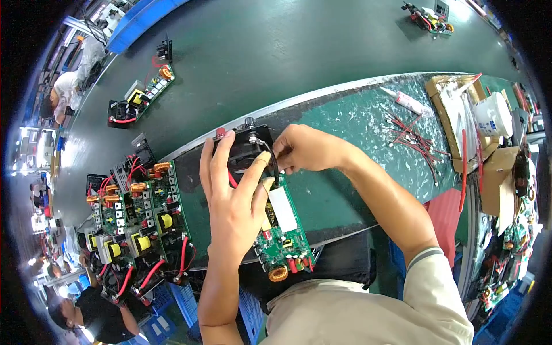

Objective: Assembling electronic components and cooling fans onto circuit boards on a factory production line.

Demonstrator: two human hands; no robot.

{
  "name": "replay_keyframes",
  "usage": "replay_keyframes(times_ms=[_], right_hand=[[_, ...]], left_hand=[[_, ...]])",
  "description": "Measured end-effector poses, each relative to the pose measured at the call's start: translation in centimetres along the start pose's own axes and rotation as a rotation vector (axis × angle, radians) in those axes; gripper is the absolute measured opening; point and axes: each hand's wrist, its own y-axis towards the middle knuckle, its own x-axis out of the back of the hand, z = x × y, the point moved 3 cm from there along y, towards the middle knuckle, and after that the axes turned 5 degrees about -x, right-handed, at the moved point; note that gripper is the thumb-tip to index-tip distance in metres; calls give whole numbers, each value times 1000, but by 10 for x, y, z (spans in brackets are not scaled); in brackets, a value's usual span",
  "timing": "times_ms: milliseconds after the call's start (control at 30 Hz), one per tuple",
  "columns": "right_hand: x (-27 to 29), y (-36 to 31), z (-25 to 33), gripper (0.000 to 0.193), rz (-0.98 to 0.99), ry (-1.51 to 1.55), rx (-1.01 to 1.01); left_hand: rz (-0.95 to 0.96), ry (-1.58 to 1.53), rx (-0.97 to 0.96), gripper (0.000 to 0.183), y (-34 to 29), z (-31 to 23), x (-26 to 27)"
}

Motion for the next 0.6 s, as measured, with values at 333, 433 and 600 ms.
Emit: replay_keyframes(times_ms=[333,433,600], right_hand=[[-3,2,-9,11,88,342,-79],[-2,-2,-7,9,70,453,-153],[-2,-2,-16,9,58,664,-214]], left_hand=[[10,-67,209,21,-9,-2,-10],[70,35,279,24,-7,-18,-9],[135,196,253,29,14,-38,-19]])
